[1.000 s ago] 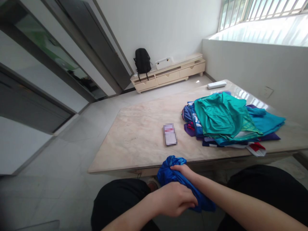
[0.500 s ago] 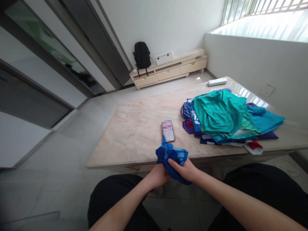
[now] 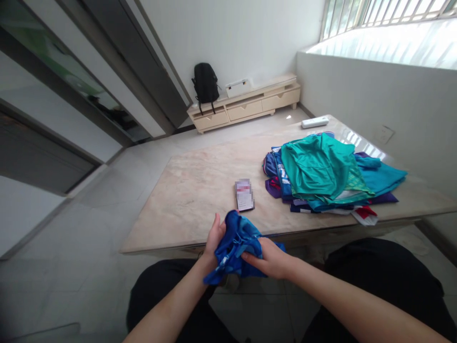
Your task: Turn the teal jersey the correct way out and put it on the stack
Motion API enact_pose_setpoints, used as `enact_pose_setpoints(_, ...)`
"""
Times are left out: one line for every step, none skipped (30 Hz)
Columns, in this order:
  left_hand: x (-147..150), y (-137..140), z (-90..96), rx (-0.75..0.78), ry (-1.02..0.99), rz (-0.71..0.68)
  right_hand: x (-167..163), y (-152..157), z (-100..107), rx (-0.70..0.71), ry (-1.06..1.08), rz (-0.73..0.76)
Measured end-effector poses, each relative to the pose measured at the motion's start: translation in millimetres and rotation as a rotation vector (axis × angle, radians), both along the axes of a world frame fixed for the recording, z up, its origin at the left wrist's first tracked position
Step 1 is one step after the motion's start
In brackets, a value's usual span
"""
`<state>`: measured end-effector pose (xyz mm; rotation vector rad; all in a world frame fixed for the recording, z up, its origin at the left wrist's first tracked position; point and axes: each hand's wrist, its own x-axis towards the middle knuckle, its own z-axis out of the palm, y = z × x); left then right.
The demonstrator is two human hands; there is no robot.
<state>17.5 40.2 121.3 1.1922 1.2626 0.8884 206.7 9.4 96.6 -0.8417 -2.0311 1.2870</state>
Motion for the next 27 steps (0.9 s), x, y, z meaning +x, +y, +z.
enact_pose_setpoints(-4,3,4.0,-0.059,-0.17,0.034,-1,0,-6,-0.025,-0.02,0.006)
enact_pose_setpoints(-7,6,7.0,-0.112,-0.341,0.065,-2,1,-11,-0.03,-0.048,0.018)
enact_pose_setpoints(-8,7,8.8,-0.16,-0.494,0.092,-4,1,-15,-0.023,-0.081,0.03)
enact_pose_setpoints(-9,8,9.4,-0.204,-0.605,0.112,-6,1,-19,-0.012,-0.118,0.036)
enact_pose_setpoints(-10,8,8.8,-0.231,-0.647,0.116,-8,1,-22,-0.004,-0.156,0.033)
enact_pose_setpoints(-9,7,7.1,-0.244,-0.64,0.109,-10,1,-24,-0.003,-0.192,0.023)
enact_pose_setpoints(-9,5,4.6,-0.242,-0.6,0.092,-12,2,-25,-0.006,-0.224,0.008)
enact_pose_setpoints(-9,3,1.3,-0.227,-0.537,0.068,-13,3,-25,-0.008,-0.253,-0.01)
enact_pose_setpoints(-10,1,-2.5,-0.204,-0.458,0.034,-14,5,-26,-0.007,-0.276,-0.03)
enact_pose_setpoints(-11,-1,-6.8,-0.177,-0.365,-0.007,-14,7,-26,0.0,-0.292,-0.046)
enact_pose_setpoints(-12,-2,-11.4,-0.146,-0.261,-0.051,-15,9,-26,0.01,-0.303,-0.065)
enact_pose_setpoints(-14,-2,-16.3,-0.103,-0.143,-0.091,-15,11,-26,0.019,-0.312,-0.084)
enact_pose_setpoints(-16,0,-21.4,-0.039,-0.012,-0.119,-16,13,-26,0.026,-0.321,-0.106)
enact_pose_setpoints(-19,2,-26.7,0.054,0.124,-0.134,-16,16,-27,0.03,-0.337,-0.129)
enact_pose_setpoints(-20,7,-32.0,0.169,0.254,-0.142,-16,18,-28,0.031,-0.363,-0.154)
enact_pose_setpoints(-21,13,-37.3,0.294,0.369,-0.15,-16,20,-30,0.034,-0.401,-0.176)
enact_pose_setpoints(-21,21,-42.4,0.411,0.46,-0.162,-16,23,-32,0.045,-0.445,-0.188)
enact_pose_setpoints(-20,31,-47.3,0.508,0.525,-0.181,-15,25,-34,0.064,-0.491,-0.186)
enact_pose_setpoints(-18,41,-51.8,0.574,0.566,-0.205,-14,27,-36,0.088,-0.534,-0.174)
enact_pose_setpoints(-15,52,-56.0,0.609,0.593,-0.229,-13,28,-38,0.114,-0.569,-0.152)
enact_pose_setpoints(-12,63,-59.9,0.62,0.612,-0.247,-11,30,-40,0.139,-0.593,-0.127)
enact_pose_setpoints(-9,73,-63.5,0.613,0.632,-0.26,-10,31,-42,0.161,-0.61,-0.104)
enact_pose_setpoints(-7,82,-66.6,0.596,0.656,-0.264,-8,32,-44,0.176,-0.625,-0.087)
enact_pose_setpoints(-6,90,-69.2,0.577,0.684,-0.253,-6,32,-46,0.184,-0.641,-0.076)
enact_pose_setpoints(-5,96,-71.1,0.563,0.716,-0.22,-4,32,-47,0.191,-0.653,-0.066)
enact_pose_setpoints(-6,101,-72.2,0.557,0.746,-0.168,-2,32,-49,0.196,-0.661,-0.059)
enact_pose_setpoints(-8,104,-72.3,0.562,0.77,-0.102,-1,32,-50,0.199,-0.667,-0.055)
